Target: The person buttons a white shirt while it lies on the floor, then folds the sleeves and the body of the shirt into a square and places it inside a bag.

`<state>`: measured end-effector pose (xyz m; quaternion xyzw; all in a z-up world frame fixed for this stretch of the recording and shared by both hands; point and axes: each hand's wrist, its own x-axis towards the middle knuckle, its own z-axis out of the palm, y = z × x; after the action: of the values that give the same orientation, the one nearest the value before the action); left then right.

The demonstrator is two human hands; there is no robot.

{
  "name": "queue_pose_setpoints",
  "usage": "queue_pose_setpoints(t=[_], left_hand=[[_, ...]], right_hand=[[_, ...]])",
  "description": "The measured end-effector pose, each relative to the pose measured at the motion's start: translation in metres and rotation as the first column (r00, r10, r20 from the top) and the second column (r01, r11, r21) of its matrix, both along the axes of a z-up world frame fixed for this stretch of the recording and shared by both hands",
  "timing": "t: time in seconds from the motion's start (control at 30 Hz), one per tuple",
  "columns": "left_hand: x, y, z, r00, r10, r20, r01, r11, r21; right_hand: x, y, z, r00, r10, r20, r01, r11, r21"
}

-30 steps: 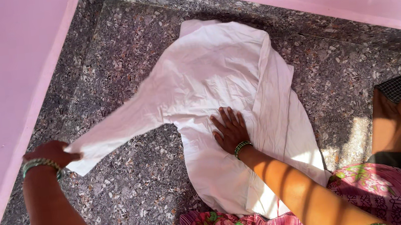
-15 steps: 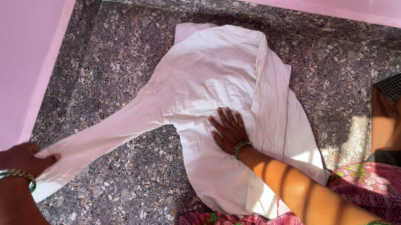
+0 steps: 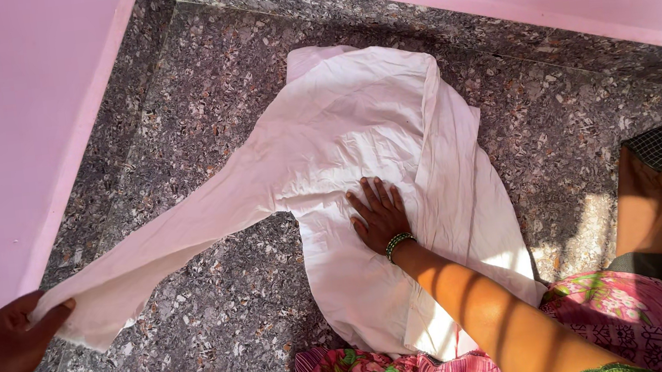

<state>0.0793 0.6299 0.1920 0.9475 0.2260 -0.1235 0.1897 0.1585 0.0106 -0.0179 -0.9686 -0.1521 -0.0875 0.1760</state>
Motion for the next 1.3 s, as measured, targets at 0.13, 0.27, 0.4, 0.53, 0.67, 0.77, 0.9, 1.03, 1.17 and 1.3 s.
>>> queue_pose_setpoints(t=[0.13, 0.27, 0.4, 0.53, 0.67, 0.77, 0.9, 1.03, 1.17, 1.3], left_hand=[[0.002, -0.074, 0.043, 0.975, -0.009, 0.223, -0.015, 0.994, 0.106], [0.016, -0.131, 0.072, 0.963, -0.087, 0.255, 0.023, 0.969, 0.247], [0.038, -0.139, 0.074, 0.963, -0.020, 0.270, -0.042, 0.974, 0.222], [0.055, -0.131, 0.064, 0.944, 0.017, 0.331, -0.048, 0.995, 0.083], [0.062, -0.127, 0.050, 0.952, 0.010, 0.306, -0.021, 0.999, 0.033], [0.067, -0.130, 0.035, 0.967, -0.025, 0.255, 0.025, 1.000, 0.002], [0.068, -0.139, 0.018, 0.958, 0.083, 0.274, 0.004, 0.953, -0.302], [0.062, -0.172, 0.020, 0.966, 0.140, 0.220, -0.037, 0.909, -0.415], [0.019, -0.263, -0.006, 0.940, -0.061, 0.336, 0.200, 0.897, -0.395], [-0.043, -0.420, -0.067, 0.916, -0.292, 0.274, 0.394, 0.781, -0.485]], right_hand=[[-0.001, -0.002, 0.003, 1.000, 0.008, 0.010, -0.009, 0.998, 0.056], [0.031, 0.010, 0.018, 0.968, 0.063, 0.243, -0.152, 0.918, 0.367], [0.111, 0.036, 0.034, 0.961, 0.115, 0.250, -0.174, 0.958, 0.229], [0.143, 0.048, 0.034, 0.936, 0.168, -0.309, -0.251, 0.934, -0.253], [0.169, 0.058, 0.023, 0.944, 0.134, -0.301, -0.216, 0.941, -0.259], [0.201, 0.060, 0.019, 0.950, 0.123, -0.286, -0.203, 0.941, -0.272], [0.243, 0.059, 0.009, 0.917, 0.152, -0.369, -0.267, 0.921, -0.284], [0.280, 0.041, 0.007, 0.860, 0.331, -0.388, -0.367, 0.930, -0.020], [0.207, -0.011, 0.008, 0.960, 0.267, -0.083, -0.200, 0.862, 0.466], [0.067, -0.062, -0.010, 0.862, 0.198, -0.467, 0.137, 0.796, 0.589]])
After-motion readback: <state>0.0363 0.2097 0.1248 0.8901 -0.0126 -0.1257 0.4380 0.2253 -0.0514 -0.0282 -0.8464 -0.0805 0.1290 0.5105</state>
